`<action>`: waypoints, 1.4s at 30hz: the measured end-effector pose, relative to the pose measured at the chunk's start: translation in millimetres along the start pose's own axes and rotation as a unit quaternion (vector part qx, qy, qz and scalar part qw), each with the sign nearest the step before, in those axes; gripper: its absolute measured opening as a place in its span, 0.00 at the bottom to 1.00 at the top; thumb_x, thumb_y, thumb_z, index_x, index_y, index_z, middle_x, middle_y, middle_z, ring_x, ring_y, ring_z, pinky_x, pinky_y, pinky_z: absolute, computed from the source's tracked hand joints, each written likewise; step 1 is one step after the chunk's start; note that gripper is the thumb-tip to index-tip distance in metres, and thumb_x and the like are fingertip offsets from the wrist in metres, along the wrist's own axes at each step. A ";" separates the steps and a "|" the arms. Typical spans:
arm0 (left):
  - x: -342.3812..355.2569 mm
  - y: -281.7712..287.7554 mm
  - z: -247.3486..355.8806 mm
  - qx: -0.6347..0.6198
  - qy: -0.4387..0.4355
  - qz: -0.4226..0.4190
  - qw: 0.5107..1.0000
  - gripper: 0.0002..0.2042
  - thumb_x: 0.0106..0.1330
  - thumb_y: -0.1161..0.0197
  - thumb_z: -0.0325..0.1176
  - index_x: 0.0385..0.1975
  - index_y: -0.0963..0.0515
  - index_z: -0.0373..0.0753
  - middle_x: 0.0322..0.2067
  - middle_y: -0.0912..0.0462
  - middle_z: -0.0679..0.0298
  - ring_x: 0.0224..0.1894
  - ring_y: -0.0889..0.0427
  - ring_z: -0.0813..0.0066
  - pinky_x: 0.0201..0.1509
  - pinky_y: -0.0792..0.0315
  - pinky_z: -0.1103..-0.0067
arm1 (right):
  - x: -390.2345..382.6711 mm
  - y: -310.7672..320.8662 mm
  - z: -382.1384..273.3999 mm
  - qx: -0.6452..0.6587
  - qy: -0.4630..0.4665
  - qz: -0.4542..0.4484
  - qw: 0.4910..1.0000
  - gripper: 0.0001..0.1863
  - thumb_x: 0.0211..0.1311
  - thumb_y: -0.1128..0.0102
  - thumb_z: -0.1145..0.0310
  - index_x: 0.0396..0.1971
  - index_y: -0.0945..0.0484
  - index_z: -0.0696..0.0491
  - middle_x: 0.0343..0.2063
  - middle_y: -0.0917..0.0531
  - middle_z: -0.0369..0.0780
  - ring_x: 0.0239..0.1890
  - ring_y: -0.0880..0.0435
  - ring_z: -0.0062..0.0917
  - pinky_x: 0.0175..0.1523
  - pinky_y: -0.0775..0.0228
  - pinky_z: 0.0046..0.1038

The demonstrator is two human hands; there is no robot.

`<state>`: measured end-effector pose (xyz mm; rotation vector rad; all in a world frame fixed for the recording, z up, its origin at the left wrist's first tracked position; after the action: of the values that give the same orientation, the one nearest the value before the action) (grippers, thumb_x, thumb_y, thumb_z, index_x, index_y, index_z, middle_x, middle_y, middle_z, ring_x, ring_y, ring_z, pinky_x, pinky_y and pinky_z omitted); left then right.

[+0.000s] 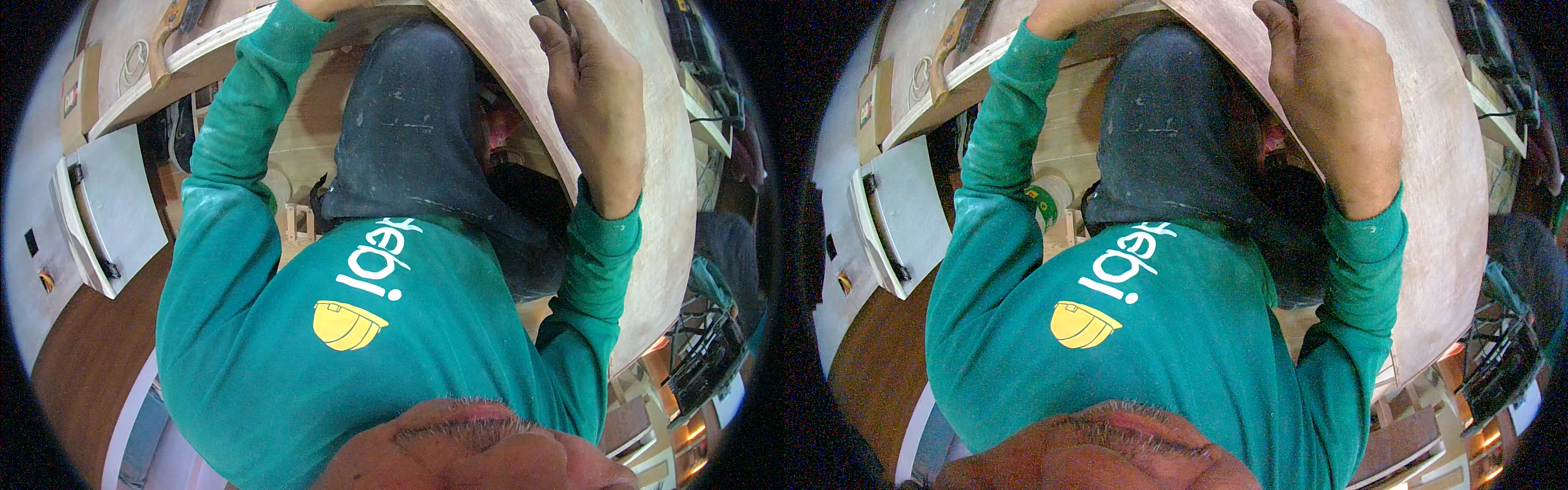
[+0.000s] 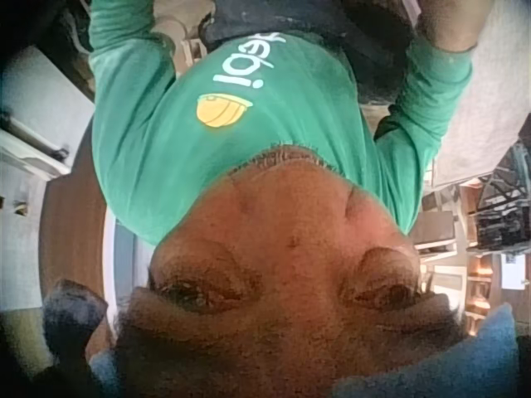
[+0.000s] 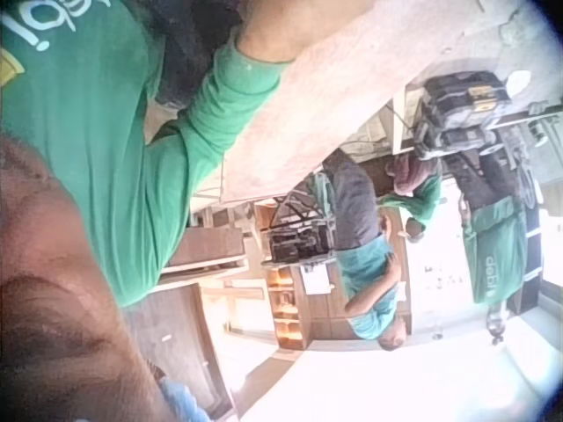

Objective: The person sits on the floor and uses a hammer to drive nails into a rectangular wooden board. They repeatedly position nails and strike them along the edges of the board, then flip the board over to continue hammering on the other side.

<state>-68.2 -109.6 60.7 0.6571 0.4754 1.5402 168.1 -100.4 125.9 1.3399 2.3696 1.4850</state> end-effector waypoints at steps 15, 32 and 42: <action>1.9 -2.0 -5.9 -0.011 0.019 -0.007 1.000 0.07 0.63 0.30 0.29 0.33 0.15 0.31 0.27 0.14 0.55 0.30 0.17 0.71 0.37 0.24 0.73 | -0.6 -11.4 2.0 -0.007 -0.029 -0.027 0.999 0.09 0.67 0.38 0.76 0.45 0.24 0.62 0.31 0.18 0.55 0.35 0.17 0.54 0.38 0.27 0.43; 7.8 0.4 -5.8 0.037 -0.022 -0.021 0.999 0.07 0.62 0.30 0.30 0.32 0.15 0.32 0.29 0.14 0.51 0.31 0.15 0.63 0.39 0.23 0.70 | 0.7 -14.2 -11.3 -0.126 -0.007 -0.079 0.989 0.09 0.67 0.40 0.77 0.45 0.22 0.61 0.31 0.18 0.55 0.34 0.18 0.53 0.38 0.27 0.45; 8.1 -0.5 -7.4 0.022 -0.026 -0.018 0.999 0.07 0.63 0.30 0.30 0.34 0.15 0.31 0.27 0.14 0.53 0.29 0.16 0.66 0.37 0.23 0.71 | -3.4 -15.8 -2.1 -0.128 -0.082 -0.108 0.982 0.16 0.68 0.40 0.78 0.54 0.23 0.63 0.33 0.16 0.55 0.34 0.16 0.50 0.40 0.24 0.39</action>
<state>-72.7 -100.9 55.9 0.7169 0.4808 1.4794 159.2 -106.9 113.9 1.0643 2.0628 1.4915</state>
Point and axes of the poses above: each hand's wrist, its own x-axis towards the middle knuckle, its own y-axis out of the back of the hand, z = x × y, the point moved 3 cm from there along x, towards the middle knuckle
